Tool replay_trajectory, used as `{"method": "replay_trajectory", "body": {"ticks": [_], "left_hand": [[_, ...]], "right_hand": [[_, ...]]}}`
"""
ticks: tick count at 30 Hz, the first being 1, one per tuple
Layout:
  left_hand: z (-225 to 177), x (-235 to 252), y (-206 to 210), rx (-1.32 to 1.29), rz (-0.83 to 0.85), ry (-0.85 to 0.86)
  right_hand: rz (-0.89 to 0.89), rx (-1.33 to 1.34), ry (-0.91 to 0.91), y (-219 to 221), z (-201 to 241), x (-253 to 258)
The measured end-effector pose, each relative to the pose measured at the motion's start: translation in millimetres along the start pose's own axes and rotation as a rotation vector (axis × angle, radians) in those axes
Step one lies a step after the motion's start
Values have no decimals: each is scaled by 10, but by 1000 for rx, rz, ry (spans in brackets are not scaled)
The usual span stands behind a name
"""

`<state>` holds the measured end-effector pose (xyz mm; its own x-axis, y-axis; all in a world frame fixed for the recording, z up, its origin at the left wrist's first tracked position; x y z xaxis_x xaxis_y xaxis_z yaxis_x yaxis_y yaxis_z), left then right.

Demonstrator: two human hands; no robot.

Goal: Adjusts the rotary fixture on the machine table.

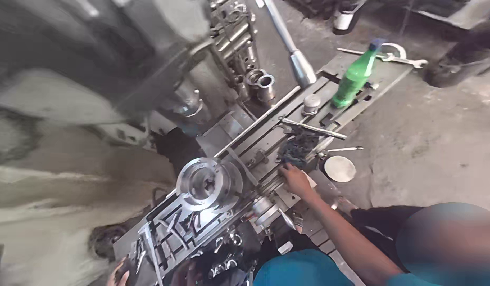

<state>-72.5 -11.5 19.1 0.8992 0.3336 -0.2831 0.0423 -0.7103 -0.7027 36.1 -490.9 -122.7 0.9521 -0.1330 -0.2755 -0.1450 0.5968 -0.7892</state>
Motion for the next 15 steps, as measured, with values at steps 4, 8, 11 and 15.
{"method": "replay_trajectory", "body": {"ticks": [4, 8, 11, 15], "left_hand": [[189, -105, 235, -59, 52, -2], [1288, 149, 1219, -565, 134, -443], [2116, 276, 1777, -864, -112, -812], [1287, 449, 1341, -460, -367, -276]], "right_hand": [[-152, 161, -152, -96, 17, -232], [-452, 413, -207, -187, -36, -748], [-435, 526, -64, -55, -192, -1123], [-370, 416, 65, 37, -358, -1671]]}}
Point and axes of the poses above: each hand's wrist, its own x-axis towards the middle knuckle, its own y-axis out of the palm, z = x × y, the point moved 8 cm from there along x, towards the middle knuckle, and after that the axes turned 1 degree about z, right-handed, at the moved point
